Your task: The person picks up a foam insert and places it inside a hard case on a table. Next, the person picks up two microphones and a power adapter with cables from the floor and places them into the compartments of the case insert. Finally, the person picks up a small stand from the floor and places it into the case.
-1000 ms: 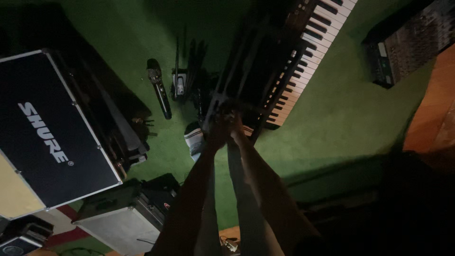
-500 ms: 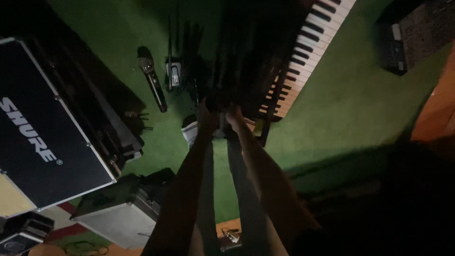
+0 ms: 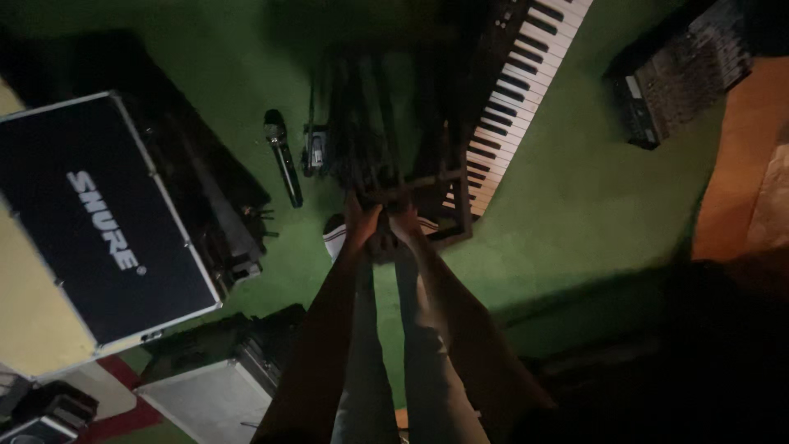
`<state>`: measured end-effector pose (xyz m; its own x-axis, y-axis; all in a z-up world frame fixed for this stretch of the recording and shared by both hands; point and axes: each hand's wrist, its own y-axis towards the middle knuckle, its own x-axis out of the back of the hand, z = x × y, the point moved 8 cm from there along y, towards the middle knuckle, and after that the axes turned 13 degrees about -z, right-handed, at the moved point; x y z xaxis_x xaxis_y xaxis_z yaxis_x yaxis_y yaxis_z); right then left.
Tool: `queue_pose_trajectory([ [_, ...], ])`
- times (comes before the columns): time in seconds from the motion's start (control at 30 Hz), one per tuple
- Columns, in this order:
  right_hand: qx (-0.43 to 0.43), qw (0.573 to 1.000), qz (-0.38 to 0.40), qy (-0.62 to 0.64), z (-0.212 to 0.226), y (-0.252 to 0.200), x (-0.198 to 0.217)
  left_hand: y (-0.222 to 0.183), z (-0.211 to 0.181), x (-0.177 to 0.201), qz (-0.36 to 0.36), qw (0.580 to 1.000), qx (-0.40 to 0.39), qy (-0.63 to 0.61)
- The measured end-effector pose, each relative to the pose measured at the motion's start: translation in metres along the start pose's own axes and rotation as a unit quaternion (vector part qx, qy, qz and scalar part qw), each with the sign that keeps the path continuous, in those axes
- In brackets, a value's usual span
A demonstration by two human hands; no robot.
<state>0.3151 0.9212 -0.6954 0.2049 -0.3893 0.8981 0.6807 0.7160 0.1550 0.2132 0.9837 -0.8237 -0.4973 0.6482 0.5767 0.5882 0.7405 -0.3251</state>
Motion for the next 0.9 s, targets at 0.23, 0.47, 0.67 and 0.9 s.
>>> queue_pose_trajectory([
  [0.23, -0.272, 0.918, 0.235, 0.168, 0.023, -0.016, 0.047, -0.013, -0.092, 0.08, 0.026, 0.975, 0.127, -0.178],
  [0.47, -0.188, 0.953, 0.129, 0.202, 0.094, 0.009, 0.206, -0.04, -0.242, 0.222, -0.04, 0.97, 0.072, -0.228],
  [0.67, 0.144, 0.948, -0.085, 0.27, 0.162, -0.01, 0.388, -0.082, -0.34, 0.319, -0.027, 0.966, -0.059, -0.251],
  [0.9, 0.066, 0.984, 0.04, 0.162, 0.187, 0.002, 0.465, -0.166, -0.408, 0.402, 0.105, 0.879, -0.197, -0.42],
])
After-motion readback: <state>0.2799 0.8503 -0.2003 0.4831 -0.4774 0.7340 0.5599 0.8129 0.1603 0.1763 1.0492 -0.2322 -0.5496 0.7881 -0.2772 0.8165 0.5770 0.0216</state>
